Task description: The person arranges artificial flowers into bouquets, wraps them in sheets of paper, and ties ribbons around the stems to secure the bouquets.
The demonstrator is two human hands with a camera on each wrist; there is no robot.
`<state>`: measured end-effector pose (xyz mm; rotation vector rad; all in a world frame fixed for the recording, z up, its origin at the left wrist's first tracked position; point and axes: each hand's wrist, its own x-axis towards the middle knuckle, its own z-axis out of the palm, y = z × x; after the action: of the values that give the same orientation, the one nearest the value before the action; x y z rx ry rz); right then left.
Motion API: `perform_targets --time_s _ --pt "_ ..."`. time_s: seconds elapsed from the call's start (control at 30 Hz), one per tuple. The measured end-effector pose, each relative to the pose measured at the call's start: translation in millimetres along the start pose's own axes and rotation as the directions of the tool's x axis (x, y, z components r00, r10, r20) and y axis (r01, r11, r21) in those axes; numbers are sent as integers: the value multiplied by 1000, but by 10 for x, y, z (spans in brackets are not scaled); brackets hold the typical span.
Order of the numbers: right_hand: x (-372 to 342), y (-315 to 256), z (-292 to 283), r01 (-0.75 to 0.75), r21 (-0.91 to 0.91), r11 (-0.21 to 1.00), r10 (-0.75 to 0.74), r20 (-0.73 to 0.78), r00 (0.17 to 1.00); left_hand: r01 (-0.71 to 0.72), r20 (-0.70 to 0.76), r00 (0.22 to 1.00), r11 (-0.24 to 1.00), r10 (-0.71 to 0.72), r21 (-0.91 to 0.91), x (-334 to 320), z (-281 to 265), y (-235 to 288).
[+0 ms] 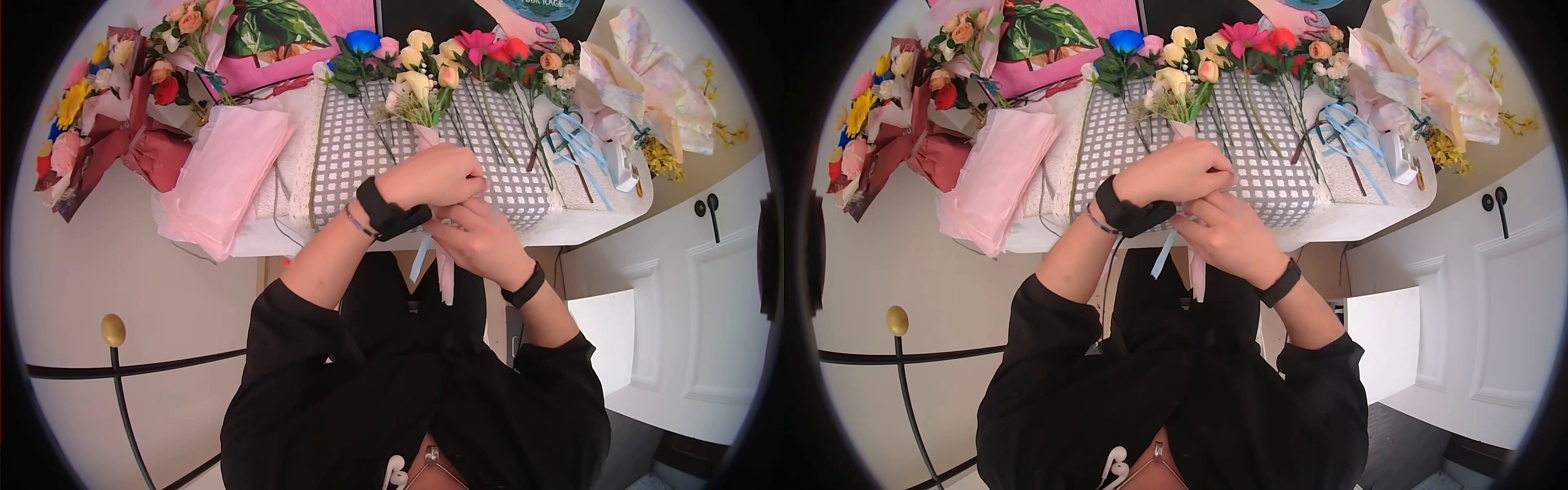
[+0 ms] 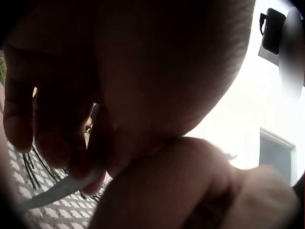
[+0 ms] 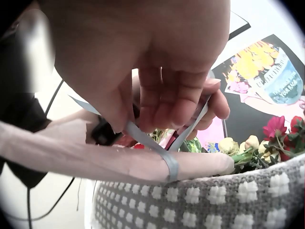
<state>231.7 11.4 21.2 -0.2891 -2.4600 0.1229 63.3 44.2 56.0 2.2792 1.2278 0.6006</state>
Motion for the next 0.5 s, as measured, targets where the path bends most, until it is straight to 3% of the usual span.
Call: perform_targets --time_s 0.03,0.17,0.23,0.27,0.33,0.47,0.5 --pt "9 13 20 64 -41 997 -65 -31 997 63 88 994 996 -69 68 31 -37 43" --pt "-24 80 78 39 -137 990 -41 -12 999 99 191 975 992 -112 75 96 -42 87" --pt "-16 146 100 0 -279 960 21 72 997 -56 29 998 986 52 158 77 72 30" --pt "-3 157 109 -1 -280 960 22 71 997 -57 29 998 986 53 158 57 125 -2" --pt "23 168 133 -41 -326 944 50 18 999 -117 -166 976 980 144 161 -6 173 -17" --pt "-5 292 158 -72 -322 944 115 114 987 -148 -154 976 988 152 40 -128 147 -33" --pt "3 278 151 -125 -290 949 155 82 985 -101 -330 939 995 98 6 -241 183 -16"
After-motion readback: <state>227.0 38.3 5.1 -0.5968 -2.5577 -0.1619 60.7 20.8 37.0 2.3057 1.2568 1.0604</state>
